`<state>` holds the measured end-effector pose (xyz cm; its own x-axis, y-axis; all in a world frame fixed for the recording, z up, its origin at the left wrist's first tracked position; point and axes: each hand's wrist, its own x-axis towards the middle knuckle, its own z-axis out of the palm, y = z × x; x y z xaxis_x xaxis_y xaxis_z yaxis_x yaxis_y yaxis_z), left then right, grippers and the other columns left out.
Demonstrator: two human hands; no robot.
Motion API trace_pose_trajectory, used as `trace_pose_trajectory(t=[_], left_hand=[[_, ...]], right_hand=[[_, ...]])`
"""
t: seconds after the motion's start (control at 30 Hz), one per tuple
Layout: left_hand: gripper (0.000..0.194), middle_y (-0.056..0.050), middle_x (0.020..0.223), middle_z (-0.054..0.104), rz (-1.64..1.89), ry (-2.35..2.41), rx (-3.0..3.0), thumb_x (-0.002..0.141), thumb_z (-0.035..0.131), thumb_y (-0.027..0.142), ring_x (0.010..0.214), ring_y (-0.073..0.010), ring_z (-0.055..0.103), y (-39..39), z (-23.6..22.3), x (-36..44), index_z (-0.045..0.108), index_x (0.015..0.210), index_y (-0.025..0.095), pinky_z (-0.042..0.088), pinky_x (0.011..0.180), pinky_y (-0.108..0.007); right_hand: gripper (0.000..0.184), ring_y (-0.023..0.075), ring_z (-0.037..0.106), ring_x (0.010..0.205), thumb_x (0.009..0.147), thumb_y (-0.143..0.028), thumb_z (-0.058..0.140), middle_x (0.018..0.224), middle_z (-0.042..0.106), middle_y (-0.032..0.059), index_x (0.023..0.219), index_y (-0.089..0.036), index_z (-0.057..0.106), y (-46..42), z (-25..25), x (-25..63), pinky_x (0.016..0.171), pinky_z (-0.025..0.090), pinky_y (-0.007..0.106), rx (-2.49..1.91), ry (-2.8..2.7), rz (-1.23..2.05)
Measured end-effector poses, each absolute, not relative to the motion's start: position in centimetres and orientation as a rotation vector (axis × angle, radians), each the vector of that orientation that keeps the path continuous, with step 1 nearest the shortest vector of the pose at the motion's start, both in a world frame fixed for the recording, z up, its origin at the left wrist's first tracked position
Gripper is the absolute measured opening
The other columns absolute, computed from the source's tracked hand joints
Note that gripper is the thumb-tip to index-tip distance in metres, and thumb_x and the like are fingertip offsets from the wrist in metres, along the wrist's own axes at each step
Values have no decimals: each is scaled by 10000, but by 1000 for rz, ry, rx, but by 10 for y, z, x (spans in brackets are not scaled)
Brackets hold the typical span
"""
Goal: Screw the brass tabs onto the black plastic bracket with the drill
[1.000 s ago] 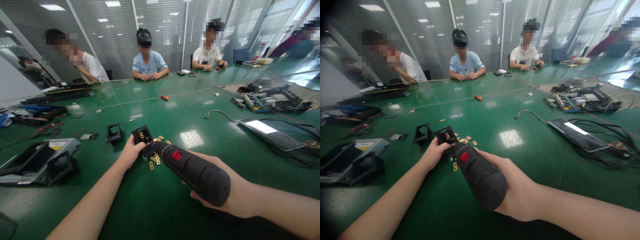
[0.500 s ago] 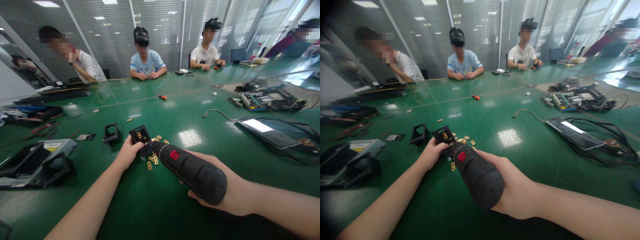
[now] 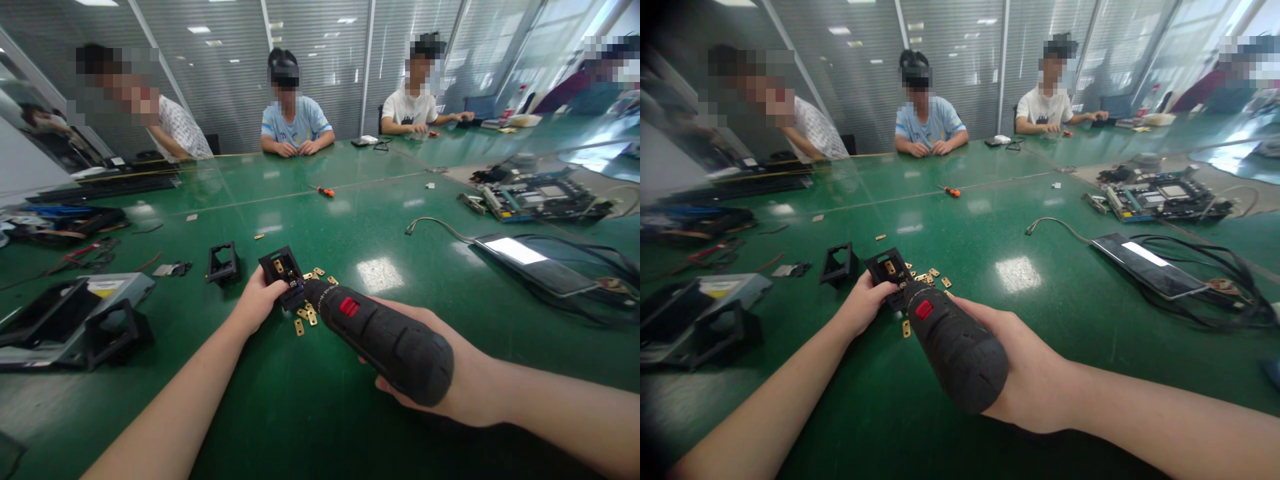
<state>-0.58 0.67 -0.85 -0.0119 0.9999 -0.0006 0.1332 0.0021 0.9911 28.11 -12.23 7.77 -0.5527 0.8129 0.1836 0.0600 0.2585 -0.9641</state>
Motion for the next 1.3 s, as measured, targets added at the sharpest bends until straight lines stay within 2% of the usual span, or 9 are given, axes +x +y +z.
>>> trace_pose_trajectory(t=[0.13,0.3,0.5,0.77,1.3], left_hand=[[447,-56,1093,777,1146,1323,1307,667,786,263,1058,-297,719,6,-9,-6,687,1099,201,533,1036,-493],[438,-49,1077,776,1140,1324,1329,672,789,267,1045,-295,717,7,-9,-7,690,1093,201,532,1033,-494],[437,-61,1083,783,1146,1340,1327,658,794,278,1055,-307,718,7,-9,-7,703,1079,199,534,1030,-498],[441,-59,1067,783,1154,1314,1289,625,803,278,1015,-308,728,9,-10,-8,705,1050,211,568,973,-495],[485,-64,1092,780,1149,1295,1267,627,800,257,1051,-315,725,8,-9,-7,691,1097,206,549,1019,-518]], right_hand=[[731,220,720,913,808,-142,796,1071,748,69,1492,-201,544,-123,74,283,785,615,288,-784,-1824,1337],[786,220,720,921,763,-59,774,1065,741,63,1498,-200,535,-123,75,284,790,611,283,-815,-1842,1339],[705,199,682,838,759,-104,793,963,716,44,1433,-159,595,-120,82,280,763,605,284,-832,-1798,1376],[703,191,669,825,791,-150,831,967,705,35,1447,-175,580,-119,79,282,755,596,275,-826,-1845,1339],[664,164,645,813,755,-20,747,943,677,11,1385,-167,598,-120,83,281,750,570,240,-785,-1792,1404]])
